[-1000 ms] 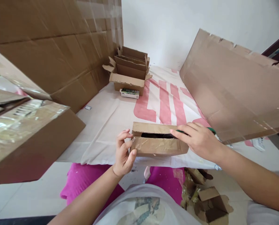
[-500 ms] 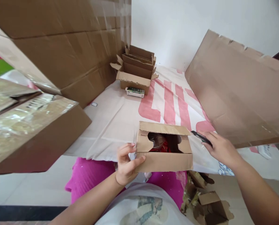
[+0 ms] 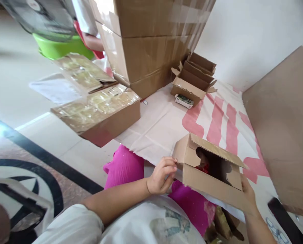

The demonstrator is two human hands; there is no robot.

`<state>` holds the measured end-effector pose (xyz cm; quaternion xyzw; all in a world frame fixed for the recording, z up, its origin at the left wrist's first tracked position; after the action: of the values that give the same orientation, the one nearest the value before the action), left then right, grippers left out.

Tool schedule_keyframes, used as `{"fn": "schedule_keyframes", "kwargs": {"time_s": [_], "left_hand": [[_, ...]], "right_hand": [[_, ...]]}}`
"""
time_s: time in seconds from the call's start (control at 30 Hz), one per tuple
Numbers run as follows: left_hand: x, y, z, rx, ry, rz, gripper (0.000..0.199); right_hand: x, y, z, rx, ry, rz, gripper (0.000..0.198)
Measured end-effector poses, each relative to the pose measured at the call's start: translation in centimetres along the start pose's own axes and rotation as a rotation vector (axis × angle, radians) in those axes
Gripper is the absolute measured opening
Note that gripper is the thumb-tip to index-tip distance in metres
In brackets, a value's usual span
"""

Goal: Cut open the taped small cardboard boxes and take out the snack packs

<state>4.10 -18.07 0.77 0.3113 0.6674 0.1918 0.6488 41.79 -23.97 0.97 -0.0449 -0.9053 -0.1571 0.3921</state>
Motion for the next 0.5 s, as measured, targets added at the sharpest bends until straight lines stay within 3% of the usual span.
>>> {"fn": "schedule_keyframes", "kwargs": {"time_s": [0.1, 0.17, 0.23, 0.27, 0.4, 0.5], "left_hand": [[1.5, -0.2, -0.2, -0.009, -0.048, -0.192, 0.029], [2.4, 0.1, 0.0, 0.088, 0.011, -0.271, 0.049], [3.2, 0.6, 0.3, 0.199, 0.061, -0.332, 0.075], [3.6, 1.0, 0.2, 0.220, 0.064, -0.378, 0.079], [5.3, 3.3, -0.9, 0.157, -0.035, -0.610, 0.057], [6.2, 4.6, -1.7, 0.095, -0.123, -0.674, 0.057]], "right_hand": [[0.4, -1.0, 0.2, -0.141, 0.190, 0.169, 0.041], [1.6, -1.5, 1.0, -0.158, 0.352, 0.224, 0.046], [3.5, -1.7, 2.0, -0.127, 0.420, 0.182, 0.052], [4.4, -1.6, 2.4, -0.110, 0.426, 0.150, 0.054], [7.9, -0.9, 3.1, -0.088, 0.433, -0.025, 0.055], [10.0, 0.0, 3.0, -0.086, 0.340, -0.172, 0.043]]}}
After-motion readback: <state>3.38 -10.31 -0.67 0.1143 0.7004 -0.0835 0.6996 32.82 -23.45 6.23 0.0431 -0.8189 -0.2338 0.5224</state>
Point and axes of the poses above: each hand's wrist, its own y-axis towards the middle knuckle, its own z-axis out of the palm, x = y × z, the point moved 4 cm from there along y, towards the middle knuckle, and after that the axes turned 9 degrees about -z, right-handed, at the moved point
